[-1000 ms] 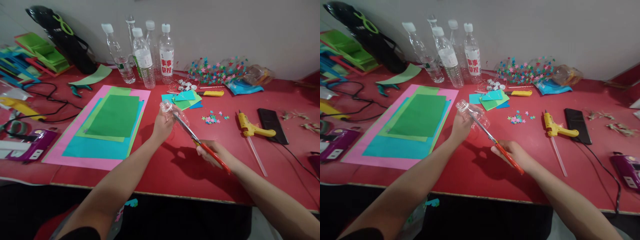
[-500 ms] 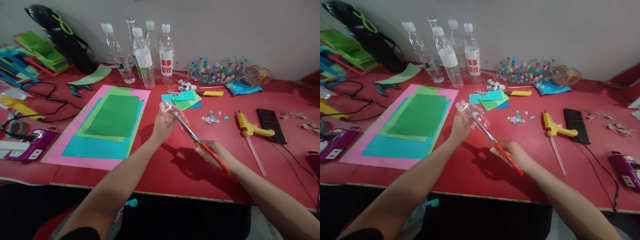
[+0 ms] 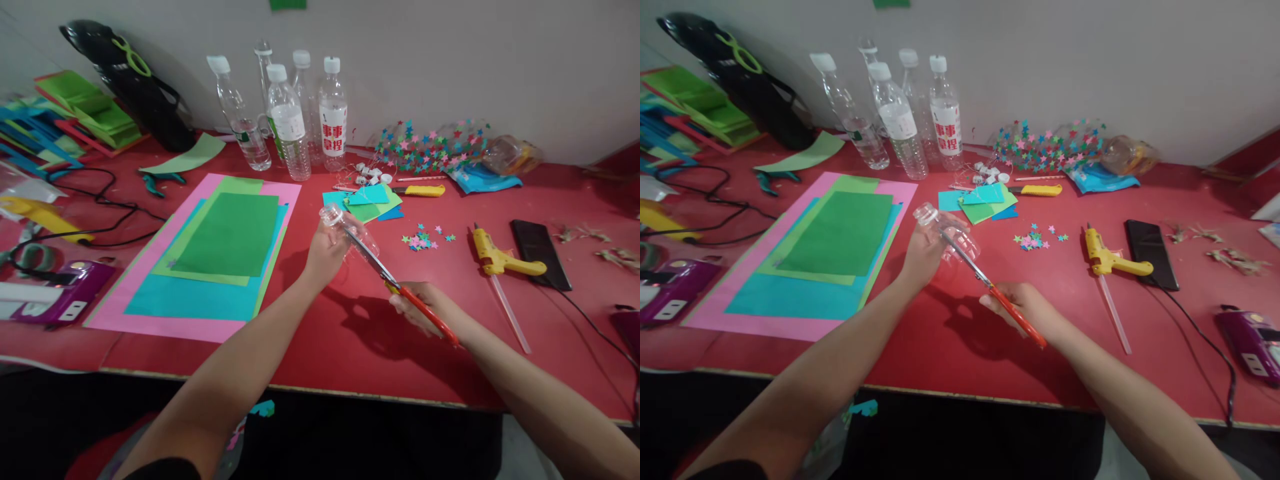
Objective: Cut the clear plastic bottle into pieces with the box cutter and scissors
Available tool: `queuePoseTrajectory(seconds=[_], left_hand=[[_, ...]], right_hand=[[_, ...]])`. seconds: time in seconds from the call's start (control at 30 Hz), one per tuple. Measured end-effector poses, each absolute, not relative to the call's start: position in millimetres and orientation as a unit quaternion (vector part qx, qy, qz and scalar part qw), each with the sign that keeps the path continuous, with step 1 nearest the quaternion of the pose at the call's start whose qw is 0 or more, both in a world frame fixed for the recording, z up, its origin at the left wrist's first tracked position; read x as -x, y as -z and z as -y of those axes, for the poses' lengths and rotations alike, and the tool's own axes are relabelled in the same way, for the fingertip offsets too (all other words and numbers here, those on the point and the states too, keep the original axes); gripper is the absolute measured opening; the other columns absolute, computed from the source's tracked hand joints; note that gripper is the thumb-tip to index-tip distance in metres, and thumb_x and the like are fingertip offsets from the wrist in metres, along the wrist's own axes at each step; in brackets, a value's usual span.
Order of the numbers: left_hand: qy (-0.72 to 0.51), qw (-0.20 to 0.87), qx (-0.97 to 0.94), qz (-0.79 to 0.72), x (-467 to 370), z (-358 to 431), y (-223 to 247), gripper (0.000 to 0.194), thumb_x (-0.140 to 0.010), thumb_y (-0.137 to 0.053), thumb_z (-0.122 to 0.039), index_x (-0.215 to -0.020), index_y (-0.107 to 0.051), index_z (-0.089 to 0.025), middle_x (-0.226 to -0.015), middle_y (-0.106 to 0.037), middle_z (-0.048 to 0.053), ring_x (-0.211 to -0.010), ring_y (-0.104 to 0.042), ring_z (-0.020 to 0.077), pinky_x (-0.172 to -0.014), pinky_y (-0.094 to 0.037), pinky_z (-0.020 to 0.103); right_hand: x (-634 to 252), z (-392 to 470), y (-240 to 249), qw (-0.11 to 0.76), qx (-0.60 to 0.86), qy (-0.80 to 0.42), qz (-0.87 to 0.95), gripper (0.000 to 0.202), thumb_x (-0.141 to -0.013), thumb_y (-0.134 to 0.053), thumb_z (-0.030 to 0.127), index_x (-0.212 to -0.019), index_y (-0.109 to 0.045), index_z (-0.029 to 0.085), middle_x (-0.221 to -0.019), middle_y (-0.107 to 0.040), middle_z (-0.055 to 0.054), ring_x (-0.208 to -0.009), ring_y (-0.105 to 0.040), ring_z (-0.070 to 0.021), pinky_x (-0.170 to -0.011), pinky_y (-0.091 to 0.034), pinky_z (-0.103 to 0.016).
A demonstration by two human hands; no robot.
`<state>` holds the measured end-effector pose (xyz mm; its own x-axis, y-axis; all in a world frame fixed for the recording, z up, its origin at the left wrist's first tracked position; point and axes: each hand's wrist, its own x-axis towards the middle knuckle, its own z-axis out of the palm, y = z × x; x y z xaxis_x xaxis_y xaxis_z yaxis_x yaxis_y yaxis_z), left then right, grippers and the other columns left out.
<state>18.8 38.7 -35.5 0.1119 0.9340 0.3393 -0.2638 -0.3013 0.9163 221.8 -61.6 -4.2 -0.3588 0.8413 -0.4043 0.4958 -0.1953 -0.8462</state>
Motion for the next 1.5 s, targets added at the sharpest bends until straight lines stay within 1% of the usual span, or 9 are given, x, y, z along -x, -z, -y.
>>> queuePoseTrajectory(seconds=[0.13,0.23,0.37,0.67,0.77,0.9,1.07,1.37,1.5], left_hand=[[-0.629,0.530,-0.451,-0.346,-14,-48,37,0.021,-0.078,-0.072,-0.034,-0.086,-0.057,-0.021,-0.078,-0.067,0.000,-0.075,-0.067,0.0161,-0.076,-0.053,0.034],[-0.632,0.558,-0.401,-0.358,-11,-49,35,0.021,-0.072,-0.072,-0.027,-0.086,-0.057,-0.021,-0.078,-0.065,-0.001,-0.075,-0.066,0.0152,-0.077,-0.052,0.033],[-0.542,0.656,-0.416,-0.322,-15,-36,32,0.031,-0.068,-0.075,-0.027,-0.094,-0.057,-0.020,-0.093,-0.068,0.003,-0.092,-0.067,0.0195,-0.087,-0.052,0.038],[-0.466,0.730,-0.426,-0.262,-21,-21,26,0.040,-0.063,-0.073,-0.030,-0.101,-0.063,-0.021,-0.102,-0.070,0.006,-0.101,-0.067,0.0243,-0.091,-0.052,0.040],[-0.470,0.740,-0.395,-0.275,-23,-20,28,0.039,-0.068,-0.070,-0.037,-0.103,-0.063,-0.022,-0.098,-0.071,0.006,-0.097,-0.069,0.0254,-0.091,-0.053,0.043],[-0.473,0.726,-0.377,-0.326,-29,-17,31,0.049,-0.063,-0.076,-0.030,-0.109,-0.061,-0.022,-0.094,-0.072,0.004,-0.094,-0.069,0.0241,-0.094,-0.052,0.045],[-0.454,0.713,-0.435,-0.309,-40,-6,31,0.043,-0.074,-0.076,-0.030,-0.113,-0.059,-0.027,-0.110,-0.069,0.005,-0.114,-0.064,0.0230,-0.101,-0.048,0.043],[-0.438,0.735,-0.402,-0.326,-45,-2,34,0.034,-0.073,-0.075,-0.026,-0.104,-0.062,-0.023,-0.120,-0.068,0.008,-0.112,-0.066,0.0250,-0.092,-0.053,0.041],[-0.433,0.735,-0.403,-0.331,-44,-1,34,0.041,-0.066,-0.076,-0.024,-0.105,-0.061,-0.022,-0.122,-0.069,0.009,-0.113,-0.065,0.0270,-0.093,-0.052,0.042]], right_hand=[[-225,59,-2,0.157,0.531,-0.570,0.607,0.053,-0.082,-0.057,0.072,-0.072,-0.051,0.020,-0.050,-0.043,0.007,-0.036,-0.041,-0.0072,-0.038,-0.032,-0.021],[-225,57,-3,0.223,0.565,-0.538,0.585,0.054,-0.079,-0.060,0.072,-0.069,-0.049,0.020,-0.047,-0.041,0.008,-0.035,-0.040,-0.0072,-0.040,-0.035,-0.023],[-225,54,-1,0.314,0.594,-0.490,0.556,0.052,-0.077,-0.064,0.069,-0.067,-0.047,0.021,-0.045,-0.040,0.008,-0.036,-0.040,-0.0083,-0.042,-0.036,-0.025],[-223,52,6,0.342,0.592,-0.457,0.569,0.043,-0.074,-0.069,0.059,-0.069,-0.050,0.021,-0.052,-0.046,0.006,-0.046,-0.040,-0.0090,-0.046,-0.033,-0.025],[-221,54,7,0.334,0.595,-0.449,0.577,0.040,-0.074,-0.070,0.055,-0.070,-0.051,0.020,-0.055,-0.046,0.005,-0.048,-0.040,-0.0098,-0.047,-0.032,-0.026],[-219,58,5,0.357,0.582,-0.442,0.582,0.035,-0.076,-0.068,0.052,-0.072,-0.057,0.020,-0.054,-0.045,0.005,-0.050,-0.042,-0.0108,-0.048,-0.033,-0.026],[-214,60,1,0.376,0.578,-0.459,0.561,0.036,-0.075,-0.068,0.054,-0.081,-0.064,0.019,-0.052,-0.047,0.005,-0.049,-0.045,-0.0121,-0.047,-0.035,-0.025],[-209,56,7,0.367,0.618,-0.401,0.567,0.045,-0.075,-0.063,0.062,-0.066,-0.049,0.020,-0.057,-0.043,0.003,-0.053,-0.039,-0.0106,-0.050,-0.032,-0.024],[-207,59,10,0.348,0.593,-0.349,0.636,0.045,-0.076,-0.063,0.058,-0.062,-0.041,0.021,-0.057,-0.035,0.005,-0.055,-0.031,-0.0093,-0.051,-0.026,-0.024]])
